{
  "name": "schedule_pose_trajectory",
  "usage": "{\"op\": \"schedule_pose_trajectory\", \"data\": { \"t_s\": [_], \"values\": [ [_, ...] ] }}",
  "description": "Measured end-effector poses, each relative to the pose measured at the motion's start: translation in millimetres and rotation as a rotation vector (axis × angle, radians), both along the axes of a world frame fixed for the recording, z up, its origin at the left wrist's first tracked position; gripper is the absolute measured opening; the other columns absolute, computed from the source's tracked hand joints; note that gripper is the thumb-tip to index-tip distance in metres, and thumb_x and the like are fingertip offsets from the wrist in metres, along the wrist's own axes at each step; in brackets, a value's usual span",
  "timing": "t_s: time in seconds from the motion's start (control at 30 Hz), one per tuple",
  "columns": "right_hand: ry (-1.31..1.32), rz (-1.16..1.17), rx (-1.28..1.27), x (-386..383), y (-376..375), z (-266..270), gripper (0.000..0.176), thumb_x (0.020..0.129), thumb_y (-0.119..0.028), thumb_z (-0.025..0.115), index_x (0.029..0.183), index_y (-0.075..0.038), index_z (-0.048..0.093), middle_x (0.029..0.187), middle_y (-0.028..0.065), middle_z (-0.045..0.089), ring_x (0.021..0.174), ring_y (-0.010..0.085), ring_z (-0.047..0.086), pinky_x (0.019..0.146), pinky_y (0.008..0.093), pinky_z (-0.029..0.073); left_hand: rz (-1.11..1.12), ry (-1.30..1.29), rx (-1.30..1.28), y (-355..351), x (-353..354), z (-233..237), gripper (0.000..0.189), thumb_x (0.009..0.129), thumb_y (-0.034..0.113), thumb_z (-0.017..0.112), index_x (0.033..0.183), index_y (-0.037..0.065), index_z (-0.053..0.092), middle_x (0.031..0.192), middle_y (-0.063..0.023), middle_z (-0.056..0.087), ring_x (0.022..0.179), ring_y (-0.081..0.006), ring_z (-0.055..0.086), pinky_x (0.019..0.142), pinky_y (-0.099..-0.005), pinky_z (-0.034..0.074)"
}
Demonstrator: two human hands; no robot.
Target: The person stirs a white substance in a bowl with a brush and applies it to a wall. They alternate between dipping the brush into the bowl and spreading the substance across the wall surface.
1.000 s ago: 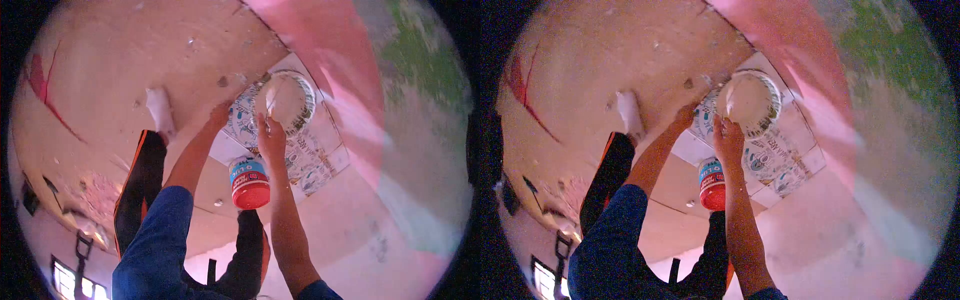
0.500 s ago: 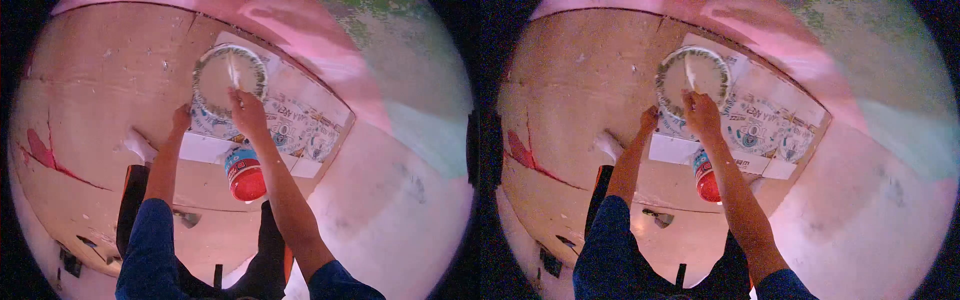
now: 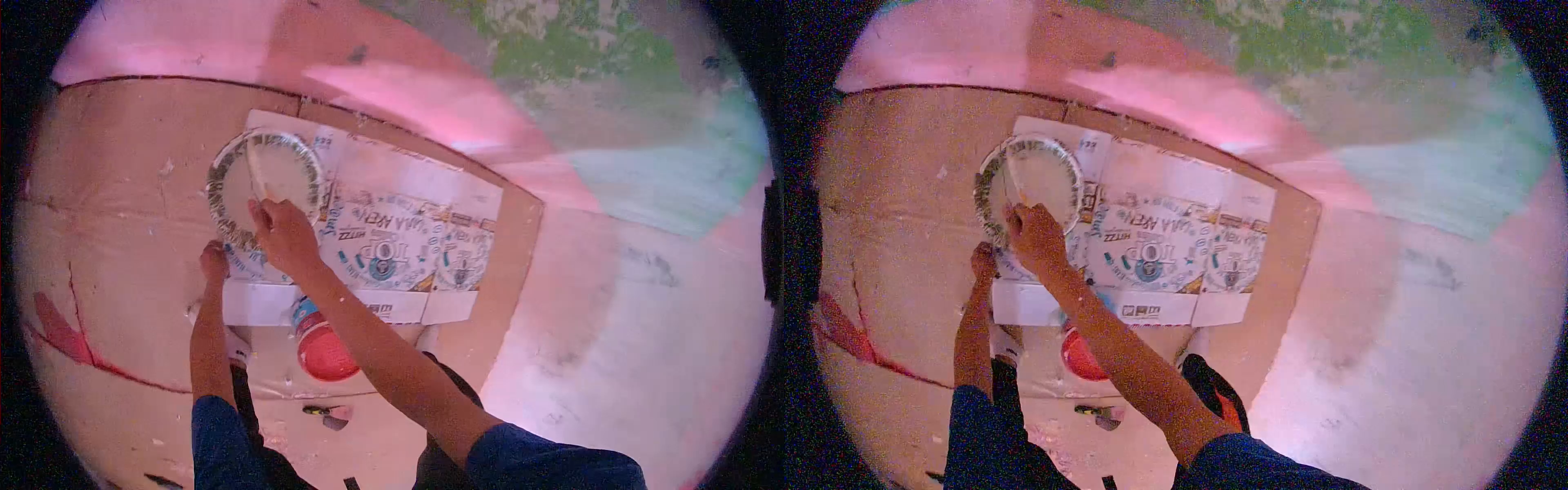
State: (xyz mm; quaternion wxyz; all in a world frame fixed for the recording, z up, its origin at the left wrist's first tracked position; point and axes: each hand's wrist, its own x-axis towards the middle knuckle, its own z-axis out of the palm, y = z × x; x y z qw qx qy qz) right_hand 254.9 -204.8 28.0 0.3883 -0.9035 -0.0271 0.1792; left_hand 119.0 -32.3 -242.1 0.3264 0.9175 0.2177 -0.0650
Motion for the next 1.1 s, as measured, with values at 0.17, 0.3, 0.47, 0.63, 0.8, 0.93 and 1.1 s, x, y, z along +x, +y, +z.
{"op": "schedule_pose_trajectory", "data": {
  "t_s": [0.17, 0.3, 0.47, 0.63, 0.8, 0.93, 1.1],
  "values": [
    [-0.054, 0.031, -0.137, 9.1, -9.1, -6.1, 0.040, 0.084, -0.034, 0.039, 0.070, 0.001, 0.052, 0.065, 0.0227, 0.051, 0.066, 0.0375, 0.051, 0.062, 0.0444, 0.040, 0.096, 0.081, -0.055, 0.3, -4.1, -47.8, 0.014, 0.066, 0.009, 0.059, 0.079, 0.009, 0.055, 0.076, -0.0121, 0.058, 0.070, -0.0290, 0.056, 0.060, -0.0366, 0.045],
    [0.000, 0.149, -0.252, 14.3, -21.7, -22.6, 0.040, 0.085, -0.033, 0.037, 0.073, 0.002, 0.053, 0.070, 0.0248, 0.053, 0.067, 0.0385, 0.053, 0.064, 0.0450, 0.041, 0.202, 0.064, -0.077, 4.1, -6.1, 4.6, 0.022, 0.070, 0.017, 0.060, 0.089, 0.010, 0.054, 0.081, -0.0136, 0.058, 0.072, -0.0261, 0.057, 0.064, -0.0355, 0.045],
    [0.076, 0.156, -0.155, 19.3, -25.9, -14.9, 0.040, 0.085, -0.033, 0.035, 0.079, 0.002, 0.053, 0.074, 0.0249, 0.055, 0.070, 0.0376, 0.054, 0.065, 0.0443, 0.042, 0.596, 0.136, -1.076, -11.2, 40.6, 99.1, 0.040, 0.078, 0.029, 0.053, 0.113, 0.014, 0.039, 0.104, -0.0047, 0.049, 0.090, -0.0223, 0.052, 0.067, -0.0430, 0.045],
    [0.073, 0.233, -0.004, 27.8, -47.2, -10.0, 0.038, 0.086, -0.033, 0.032, 0.090, 0.000, 0.052, 0.076, 0.0230, 0.056, 0.074, 0.0355, 0.055, 0.068, 0.0437, 0.043, 0.477, 0.135, -1.149, -51.3, 70.7, 157.9, 0.057, 0.079, 0.025, 0.051, 0.124, 0.016, 0.018, 0.117, -0.0067, 0.037, 0.097, -0.0240, 0.049, 0.070, -0.0406, 0.048],
    [0.102, 0.220, -0.010, 32.9, -68.9, -9.1, 0.037, 0.086, -0.033, 0.033, 0.086, -0.001, 0.052, 0.074, 0.0227, 0.055, 0.074, 0.0366, 0.054, 0.067, 0.0459, 0.042, 0.354, 0.062, -0.991, -73.0, 75.0, 163.9, 0.058, 0.078, 0.017, 0.052, 0.123, 0.015, 0.016, 0.113, -0.0101, 0.039, 0.092, -0.0217, 0.050, 0.069, -0.0346, 0.049],
    [0.151, 0.216, -0.020, 36.1, -95.9, -3.0, 0.037, 0.086, -0.032, 0.033, 0.083, 0.000, 0.051, 0.070, 0.0233, 0.055, 0.068, 0.0383, 0.054, 0.064, 0.0468, 0.043, 0.295, 0.068, -1.113, -92.5, 91.8, 175.0, 0.055, 0.078, 0.011, 0.051, 0.123, 0.016, 0.019, 0.110, -0.0073, 0.041, 0.092, -0.0192, 0.049, 0.067, -0.0291, 0.049],
    [0.042, 0.197, -0.043, 28.7, -130.3, 2.7, 0.036, 0.086, -0.031, 0.033, 0.087, 0.000, 0.051, 0.069, 0.0244, 0.054, 0.067, 0.0388, 0.054, 0.064, 0.0466, 0.044, -0.331, 0.073, -0.465, -84.0, 63.6, 112.3, 0.054, 0.080, 0.016, 0.049, 0.125, 0.019, 0.019, 0.123, -0.0091, 0.032, 0.105, -0.0251, 0.040, 0.077, -0.0399, 0.044]
  ]
}}
